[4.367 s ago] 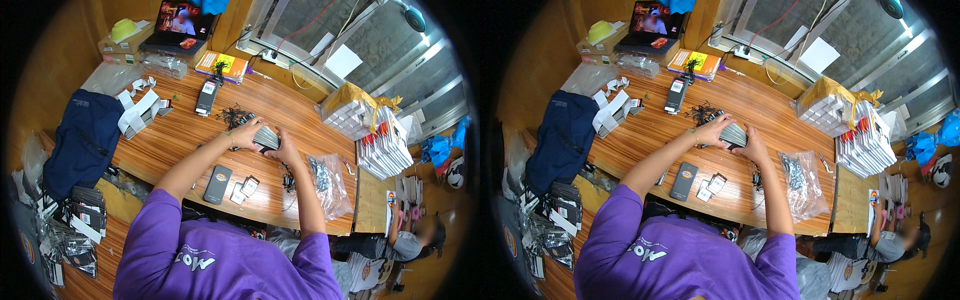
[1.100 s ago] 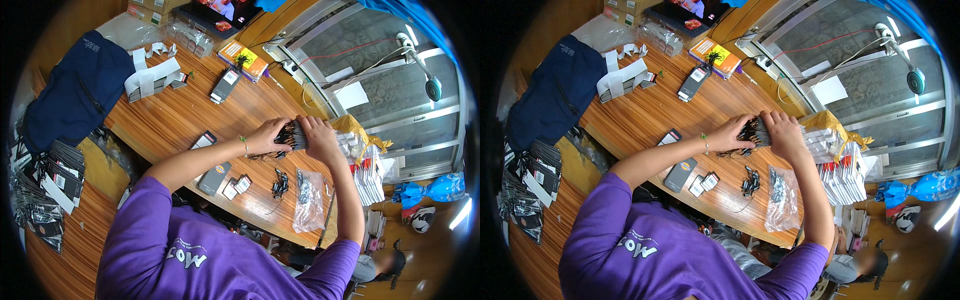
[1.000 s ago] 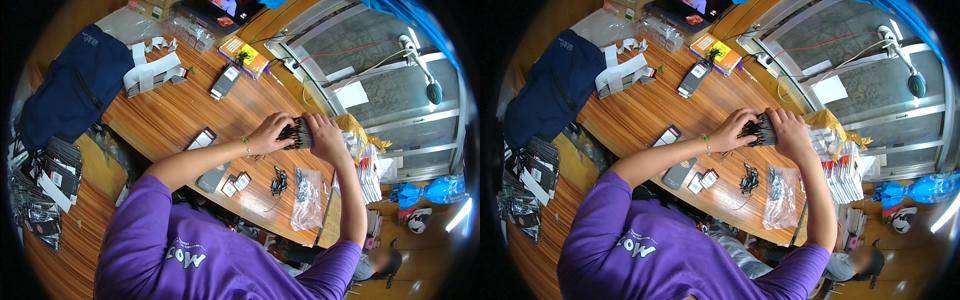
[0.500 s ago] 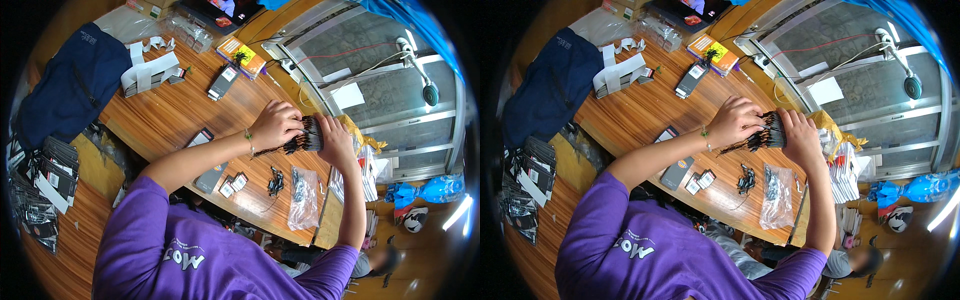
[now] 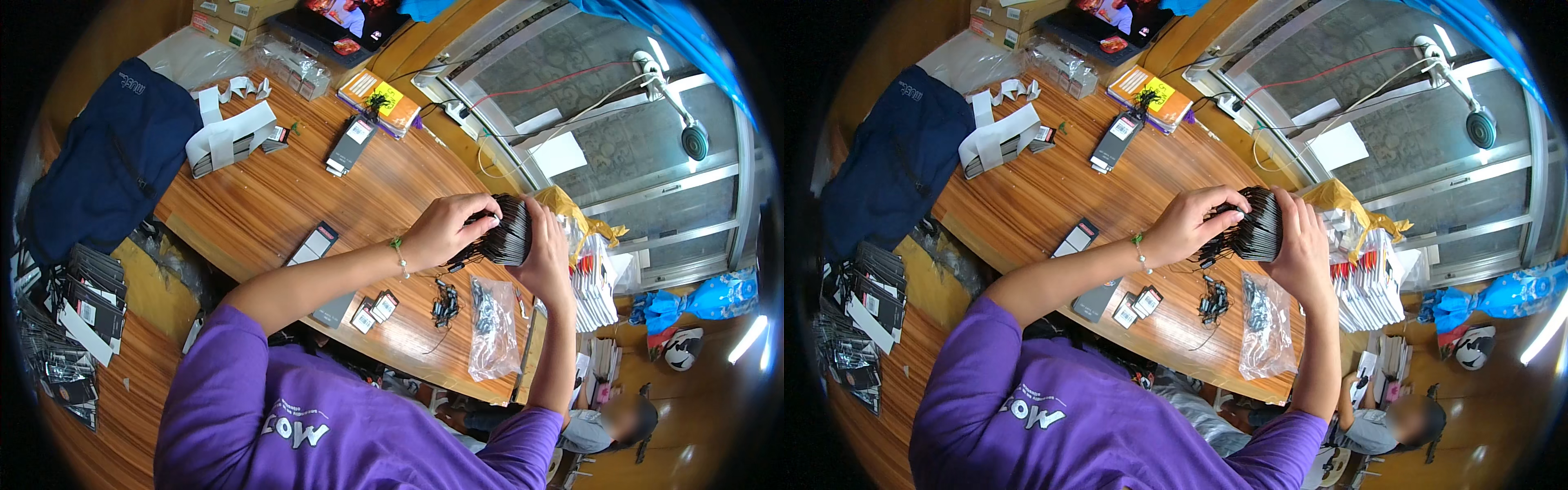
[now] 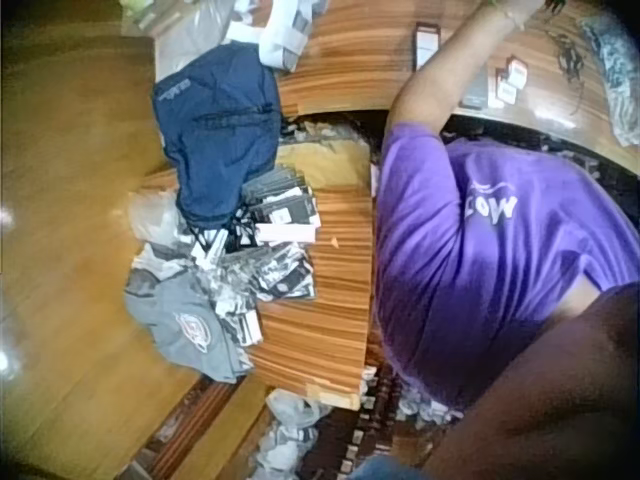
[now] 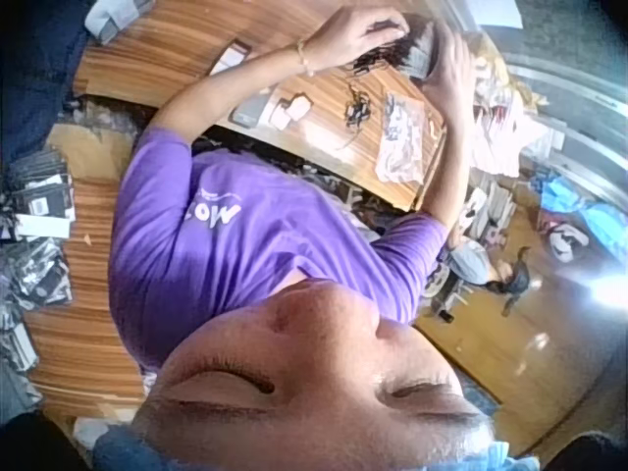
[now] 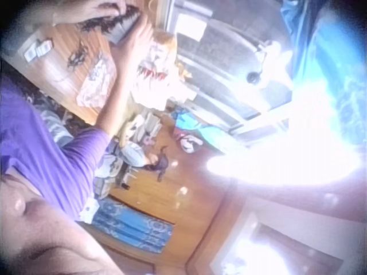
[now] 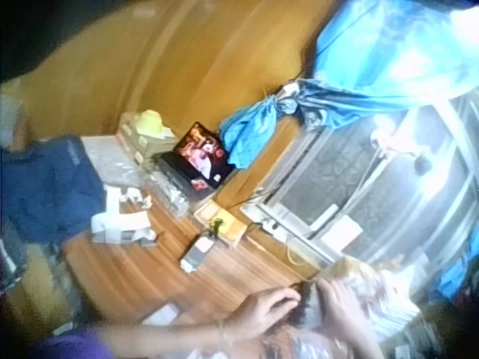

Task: The person gathers small rectangular tags with attached black strings from a wooden table, aligns them into a neat stack, and secures the stack with a rubber band. The person then places the bundled stack onto a pile of similar items on the left side of the table.

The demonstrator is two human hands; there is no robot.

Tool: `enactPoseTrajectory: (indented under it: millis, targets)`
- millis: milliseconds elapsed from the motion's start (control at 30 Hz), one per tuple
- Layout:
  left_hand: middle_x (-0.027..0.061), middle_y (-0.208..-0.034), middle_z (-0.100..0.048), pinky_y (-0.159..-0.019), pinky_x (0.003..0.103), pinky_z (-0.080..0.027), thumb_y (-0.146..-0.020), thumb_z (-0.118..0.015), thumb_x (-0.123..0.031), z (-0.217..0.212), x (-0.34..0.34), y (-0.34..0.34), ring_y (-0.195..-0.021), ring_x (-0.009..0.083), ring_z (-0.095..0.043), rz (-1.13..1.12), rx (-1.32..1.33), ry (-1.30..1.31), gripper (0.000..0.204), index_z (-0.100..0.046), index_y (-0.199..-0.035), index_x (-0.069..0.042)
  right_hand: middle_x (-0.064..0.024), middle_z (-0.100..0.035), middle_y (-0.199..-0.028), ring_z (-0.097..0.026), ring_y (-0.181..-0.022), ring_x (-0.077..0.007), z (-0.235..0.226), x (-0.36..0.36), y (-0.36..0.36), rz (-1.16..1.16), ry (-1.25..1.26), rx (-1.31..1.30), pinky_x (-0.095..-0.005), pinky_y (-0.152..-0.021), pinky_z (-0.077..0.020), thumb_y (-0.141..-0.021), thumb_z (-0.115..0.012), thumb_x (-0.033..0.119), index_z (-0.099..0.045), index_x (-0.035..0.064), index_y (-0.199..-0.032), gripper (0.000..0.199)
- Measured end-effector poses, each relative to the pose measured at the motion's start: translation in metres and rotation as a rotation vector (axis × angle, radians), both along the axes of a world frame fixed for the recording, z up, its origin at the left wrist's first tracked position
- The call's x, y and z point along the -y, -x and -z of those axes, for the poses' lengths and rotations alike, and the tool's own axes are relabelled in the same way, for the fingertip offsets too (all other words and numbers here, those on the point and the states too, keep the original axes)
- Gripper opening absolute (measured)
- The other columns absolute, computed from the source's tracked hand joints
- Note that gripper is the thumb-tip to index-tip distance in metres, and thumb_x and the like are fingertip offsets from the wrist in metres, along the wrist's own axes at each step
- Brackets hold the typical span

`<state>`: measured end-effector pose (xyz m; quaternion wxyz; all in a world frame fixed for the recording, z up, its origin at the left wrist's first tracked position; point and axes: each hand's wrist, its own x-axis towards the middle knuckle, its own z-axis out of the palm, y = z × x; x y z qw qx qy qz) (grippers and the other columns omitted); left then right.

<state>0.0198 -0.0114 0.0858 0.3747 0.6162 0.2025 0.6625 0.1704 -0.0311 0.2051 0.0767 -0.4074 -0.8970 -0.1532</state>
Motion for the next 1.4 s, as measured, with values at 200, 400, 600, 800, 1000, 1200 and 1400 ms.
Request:
enactPoseTrajectory:
  millis: [200,400,600,800,1000,1200,1400]
  targets:
    - [0.0115,-0.092,-0.061,-0.078,0.033,-0.047,-0.083,-0.053,-0.004,-0.004,0.003,-0.001,-0.088,0.0254,-0.06,-0.074,-0.038,-0.154,0.011,-0.054,-0.094,-0.001,-0.0137,-0.052,-0.105,-0.051,-0.095,-0.0312,0.004,0.01,-0.003,-0.005,-0.051,-0.065,-0.0397,-0.082,-0.0379,-0.054,-0.074,0.008,-0.039,0.0036,-0.121,0.076]
    - [0.0115,-0.092,-0.06,-0.078,0.033,-0.046,-0.083,-0.053,-0.002,-0.014,0.015,0.003,-0.087,0.0255,-0.059,-0.074,-0.045,-0.23,0.01,-0.053,-0.093,-0.001,-0.0158,-0.051,-0.107,-0.05,-0.096,-0.0321,0.006,0.031,0.001,0.019,-0.128,-0.109,-0.0399,-0.083,-0.0371,-0.057,-0.072,0.009,-0.038,0.003,-0.123,0.074]
    - [0.0121,-0.097,-0.06,-0.082,0.034,-0.047,-0.083,-0.052,0.0,-0.015,0.022,0.005,-0.094,0.0254,-0.059,0.013,-0.071,-0.185,0.015,-0.048,-0.098,-0.001,-0.0159,-0.05,-0.109,-0.05,-0.097,-0.0323,0.007,0.037,-0.005,0.041,-0.122,-0.13,-0.0399,-0.082,-0.0369,-0.054,-0.074,0.009,-0.036,0.0037,-0.124,0.079]
    - [0.0131,-0.098,-0.058,-0.084,0.036,-0.044,-0.088,-0.046,-0.004,-0.012,0.023,0.0,-0.095,0.0271,-0.057,0.019,-0.037,-0.21,0.01,-0.045,-0.098,-0.002,-0.0157,-0.05,-0.108,-0.05,-0.096,-0.0326,0.014,0.037,-0.009,0.036,-0.14,-0.191,-0.0403,-0.081,-0.0371,-0.051,-0.073,0.005,-0.037,0.004,-0.124,0.081]
    - [0.014,-0.09,-0.049,-0.08,0.034,-0.039,-0.093,-0.038,-0.015,0.001,0.021,-0.019,-0.082,0.0224,-0.046,-0.125,0.133,-0.324,0.013,-0.039,-0.096,-0.003,-0.0155,-0.05,-0.108,-0.049,-0.095,-0.0324,0.022,0.045,0.006,0.001,-0.099,-0.233,-0.0406,-0.083,-0.0371,-0.047,-0.068,0.0,-0.039,0.0035,-0.123,0.081]
    - [0.0124,-0.088,-0.05,-0.079,0.038,-0.036,-0.09,-0.043,-0.014,0.005,0.022,-0.018,-0.083,0.0269,-0.045,-0.283,0.17,-0.367,0.012,-0.043,-0.095,-0.003,-0.0156,-0.049,-0.11,-0.048,-0.098,-0.0322,0.029,0.044,0.009,0.01,-0.118,-0.248,-0.0401,-0.084,-0.0366,-0.046,-0.067,-0.002,-0.038,0.0031,-0.124,0.083]
    - [0.0099,-0.084,-0.05,-0.076,0.036,-0.035,-0.09,-0.042,-0.014,0.007,0.019,-0.011,-0.077,0.0216,-0.043,-0.394,0.027,-0.427,0.012,-0.041,-0.097,-0.004,-0.0162,-0.05,-0.111,-0.049,-0.097,-0.0321,0.032,0.041,0.012,0.0,-0.091,-0.315,-0.0395,-0.083,-0.0369,-0.052,-0.068,0.001,-0.035,0.0031,-0.126,0.081]
